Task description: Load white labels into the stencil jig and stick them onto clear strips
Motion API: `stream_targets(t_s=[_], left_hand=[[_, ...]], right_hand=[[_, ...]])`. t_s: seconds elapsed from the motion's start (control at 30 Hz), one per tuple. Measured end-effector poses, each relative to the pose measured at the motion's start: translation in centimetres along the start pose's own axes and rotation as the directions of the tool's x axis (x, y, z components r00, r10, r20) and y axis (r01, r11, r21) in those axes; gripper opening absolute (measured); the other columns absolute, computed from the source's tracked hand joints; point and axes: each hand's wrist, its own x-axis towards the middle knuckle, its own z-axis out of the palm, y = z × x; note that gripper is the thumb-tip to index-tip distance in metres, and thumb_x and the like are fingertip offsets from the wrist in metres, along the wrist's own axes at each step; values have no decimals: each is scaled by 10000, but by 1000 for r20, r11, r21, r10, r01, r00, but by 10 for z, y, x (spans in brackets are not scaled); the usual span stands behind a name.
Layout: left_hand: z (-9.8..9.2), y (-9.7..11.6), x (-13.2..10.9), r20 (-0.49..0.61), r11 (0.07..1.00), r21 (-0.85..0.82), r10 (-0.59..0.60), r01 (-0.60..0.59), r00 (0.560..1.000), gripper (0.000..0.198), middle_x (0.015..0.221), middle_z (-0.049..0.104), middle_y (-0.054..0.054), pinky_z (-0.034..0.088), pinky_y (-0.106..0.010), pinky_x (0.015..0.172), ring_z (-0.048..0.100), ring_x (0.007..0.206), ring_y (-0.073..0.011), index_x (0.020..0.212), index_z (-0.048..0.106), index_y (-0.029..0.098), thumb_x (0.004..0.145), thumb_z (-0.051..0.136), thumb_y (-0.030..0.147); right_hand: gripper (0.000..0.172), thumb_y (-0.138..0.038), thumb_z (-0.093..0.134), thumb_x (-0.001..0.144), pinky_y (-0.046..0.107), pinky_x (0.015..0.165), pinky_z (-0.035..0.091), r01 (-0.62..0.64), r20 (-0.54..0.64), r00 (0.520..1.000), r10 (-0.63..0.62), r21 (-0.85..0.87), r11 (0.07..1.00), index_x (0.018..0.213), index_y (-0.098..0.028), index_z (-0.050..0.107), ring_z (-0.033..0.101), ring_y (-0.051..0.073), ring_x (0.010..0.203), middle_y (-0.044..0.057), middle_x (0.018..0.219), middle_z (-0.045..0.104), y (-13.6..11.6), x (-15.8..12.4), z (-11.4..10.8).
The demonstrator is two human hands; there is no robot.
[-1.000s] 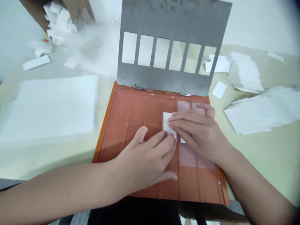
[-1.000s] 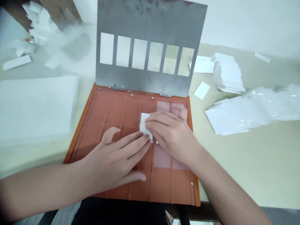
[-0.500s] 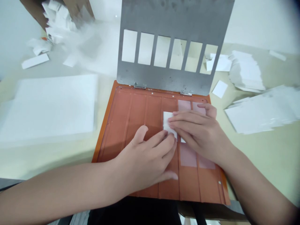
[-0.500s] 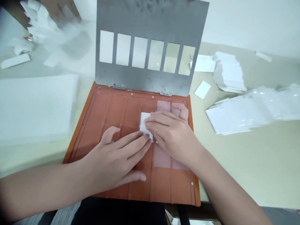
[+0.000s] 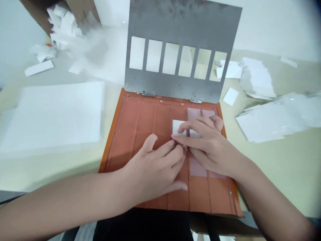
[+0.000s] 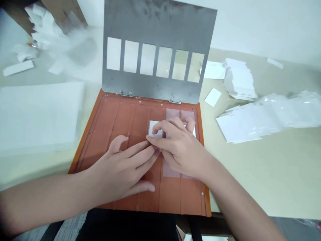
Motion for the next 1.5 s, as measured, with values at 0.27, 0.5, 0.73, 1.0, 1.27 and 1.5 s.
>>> stream_targets(t_s=[0.27,0.5,0.73,1.0,1.27,1.5], left_hand=[[3,-2,1,-56,1000,6,30,-29,998,538,1294,660,-99,407,-362,991,570,1196,-212,1262,637,95,1029,399,518],[0,-5,3,-35,998,-1,55,-55,998,519,1256,661,-112,415,-393,964,582,1151,-226,1252,630,89,991,500,519],[2,-7,3,-41,996,51,82,-80,996,540,1200,654,-129,389,-404,933,579,1091,-240,1246,627,81,988,483,533],[-1,-7,4,-32,992,92,87,-84,996,599,1183,642,-117,380,-414,925,558,1035,-238,1238,630,75,936,549,585],[-2,-6,4,-43,990,116,90,-84,995,592,1201,632,-113,346,-412,925,543,1061,-248,1228,646,102,922,560,602],[-3,-8,5,-118,981,157,130,-111,984,434,1140,659,-81,320,-410,922,524,1061,-228,1110,699,153,987,469,500]], right_hand=[[315,-114,519,899,435,810,270,-103,-118,988,101,-11,995,817,-297,763,550,226,935,11,1007,681,12,-5,-4],[236,-279,522,968,440,828,270,-230,-171,961,216,-67,971,1078,-259,730,562,235,985,58,1109,678,11,1,3],[247,-393,509,978,492,900,270,-312,-110,946,304,-62,948,1025,-250,705,542,280,1070,76,1169,671,8,9,8],[267,-438,535,957,523,914,248,-358,-88,932,352,-71,931,1083,-254,683,488,330,1170,89,1292,635,-1,12,4],[242,-448,549,940,531,919,278,-393,-78,917,391,-23,919,1002,-250,673,504,335,1157,101,1274,627,-1,14,8],[163,-405,566,929,494,937,310,-416,-51,904,425,133,900,992,-257,583,539,283,1133,47,1123,681,-8,13,2]])
